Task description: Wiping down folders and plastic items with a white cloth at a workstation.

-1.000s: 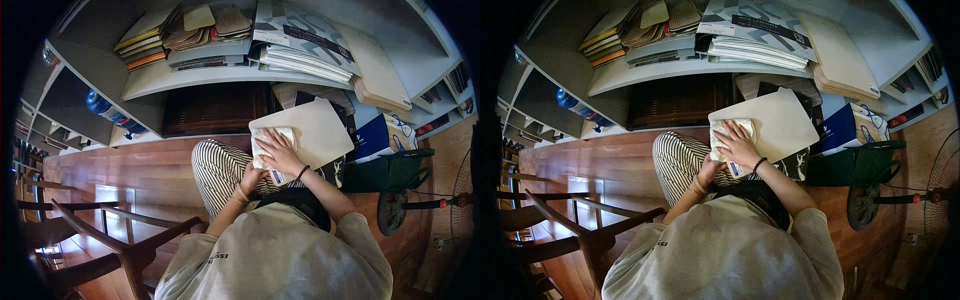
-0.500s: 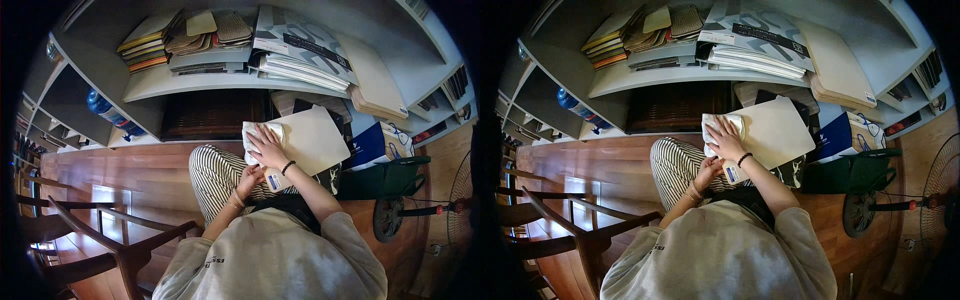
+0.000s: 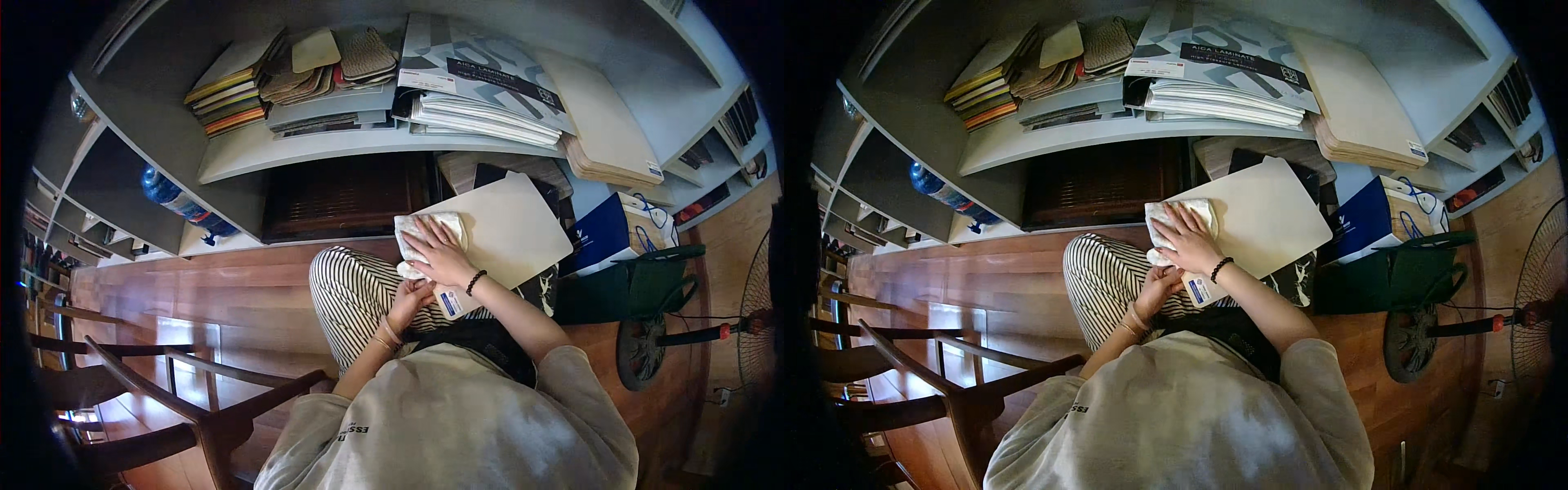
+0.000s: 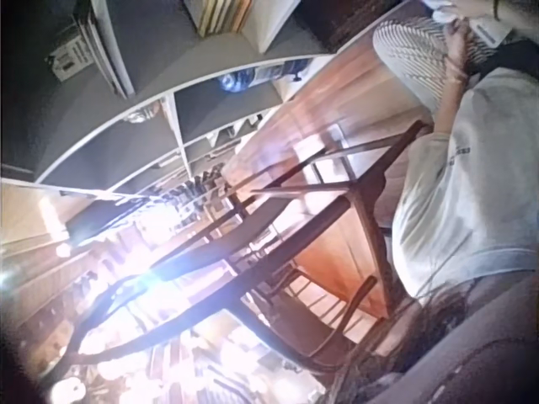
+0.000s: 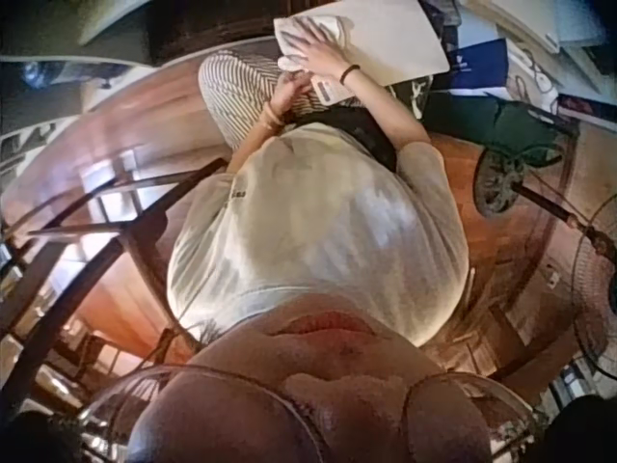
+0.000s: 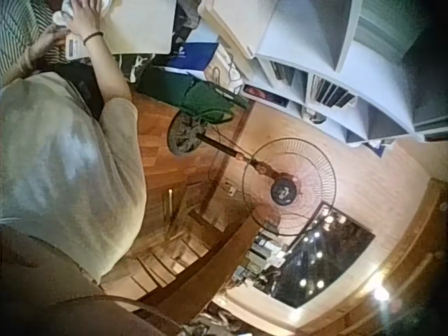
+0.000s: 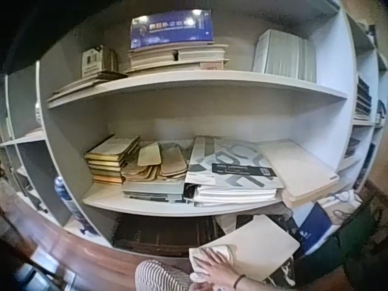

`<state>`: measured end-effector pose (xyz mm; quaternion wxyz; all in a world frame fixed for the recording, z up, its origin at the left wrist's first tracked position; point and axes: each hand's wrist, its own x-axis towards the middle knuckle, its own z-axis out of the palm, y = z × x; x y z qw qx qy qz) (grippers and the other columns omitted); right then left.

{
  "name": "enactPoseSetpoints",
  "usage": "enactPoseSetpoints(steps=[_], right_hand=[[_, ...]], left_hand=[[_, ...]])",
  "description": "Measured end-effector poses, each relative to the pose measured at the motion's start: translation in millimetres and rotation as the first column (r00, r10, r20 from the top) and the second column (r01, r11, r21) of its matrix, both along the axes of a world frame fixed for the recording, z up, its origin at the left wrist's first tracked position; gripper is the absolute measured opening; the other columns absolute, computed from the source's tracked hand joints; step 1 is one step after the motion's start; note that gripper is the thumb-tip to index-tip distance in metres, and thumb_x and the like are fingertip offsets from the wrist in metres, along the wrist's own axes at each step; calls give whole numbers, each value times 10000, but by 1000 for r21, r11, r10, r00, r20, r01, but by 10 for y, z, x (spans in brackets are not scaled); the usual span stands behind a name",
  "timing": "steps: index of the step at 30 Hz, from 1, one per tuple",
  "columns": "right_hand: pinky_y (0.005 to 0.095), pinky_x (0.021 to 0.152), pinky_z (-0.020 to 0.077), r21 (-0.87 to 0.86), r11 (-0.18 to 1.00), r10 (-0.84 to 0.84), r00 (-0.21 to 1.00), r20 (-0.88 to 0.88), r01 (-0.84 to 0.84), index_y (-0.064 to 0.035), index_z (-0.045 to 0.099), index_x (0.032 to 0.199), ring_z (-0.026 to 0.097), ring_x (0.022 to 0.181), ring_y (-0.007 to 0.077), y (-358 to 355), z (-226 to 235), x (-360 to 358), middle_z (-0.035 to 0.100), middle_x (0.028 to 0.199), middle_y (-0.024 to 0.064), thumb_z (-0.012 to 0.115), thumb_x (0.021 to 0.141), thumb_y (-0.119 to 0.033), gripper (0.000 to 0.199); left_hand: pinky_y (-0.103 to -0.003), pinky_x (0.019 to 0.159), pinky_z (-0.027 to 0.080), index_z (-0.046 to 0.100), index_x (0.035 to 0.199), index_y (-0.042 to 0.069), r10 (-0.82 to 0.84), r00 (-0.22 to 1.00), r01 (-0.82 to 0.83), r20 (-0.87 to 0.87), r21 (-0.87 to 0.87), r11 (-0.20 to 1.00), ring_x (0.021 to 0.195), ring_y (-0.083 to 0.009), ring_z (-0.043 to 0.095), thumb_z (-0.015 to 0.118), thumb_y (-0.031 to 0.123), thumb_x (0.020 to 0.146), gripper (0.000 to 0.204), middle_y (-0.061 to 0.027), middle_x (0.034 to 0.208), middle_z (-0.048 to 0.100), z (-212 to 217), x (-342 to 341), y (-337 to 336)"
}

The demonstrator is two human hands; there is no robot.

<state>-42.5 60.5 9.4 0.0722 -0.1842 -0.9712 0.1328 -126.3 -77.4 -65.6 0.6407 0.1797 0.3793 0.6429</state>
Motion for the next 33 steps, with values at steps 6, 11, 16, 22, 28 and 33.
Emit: enactPoseSetpoints(steps=[6, 11, 16, 22, 28, 33], right_hand=[[457, 1171, 70, 2, 999, -48, 998, -29, 48, -286, 330, 1478, 108, 1457, 327, 273, -150, -280, 124, 1593, 74, 507, 916, -484, 622], [458, 1171, 80, 33, 993, -115, 992, -46, 117, -274, 331, 1479, 120, 1454, 325, 250, -171, -423, 146, 1587, 85, 504, 920, -476, 619], [467, 1170, 91, 133, 990, -41, 994, -102, 54, -252, 313, 1486, 128, 1450, 331, 145, -153, -182, 158, 1582, 99, 495, 927, -472, 628], [466, 1172, 98, 42, 999, -10, 997, -77, 13, -255, 295, 1493, 125, 1452, 333, -43, -24, 150, 155, 1582, 95, 485, 941, -443, 612], [456, 1170, 136, 10, 1000, -23, 994, -107, 25, -233, 328, 1479, 167, 1444, 333, 106, -30, 58, 186, 1576, 85, 524, 927, -367, 601], [439, 1173, 123, 14, 995, -101, 989, -111, 104, -242, 366, 1458, 168, 1446, 298, 556, -129, -107, 211, 1571, 52, 491, 945, -382, 546]], left_hand=[[-290, 841, 548, 469, 1314, 40, 16, 1000, -16, 25, 6, 1000, 970, -155, 646, 547, 50, 951, 371, -72, 1103, 658, 228, 67, 31], [-278, 837, 546, 440, 1365, 57, 8, 1000, -8, 20, 17, 1000, 968, -145, 649, 556, 57, 948, 433, -65, 1125, 659, 269, 37, 51], [-277, 844, 544, 475, 1326, 45, 10, 1000, -11, 14, 43, 999, 974, -153, 651, 556, 56, 949, 386, -65, 1117, 663, 106, 31, 52], [-273, 844, 541, 531, 1240, 27, -60, 996, 59, -72, -19, 998, 969, -153, 653, 564, 57, 944, 299, -61, 1098, 670, 26, 9, 32], [-275, 840, 542, 519, 1265, 31, 5, 999, -6, -35, -40, 999, 969, -154, 652, 569, 63, 943, 327, -65, 1101, 670, 151, 41, 20], [-272, 831, 544, 469, 1330, 45, 1, 998, -2, -58, -26, 1000, 985, -151, 649, 568, 59, 942, 401, -68, 1121, 666, 226, 69, 51]])
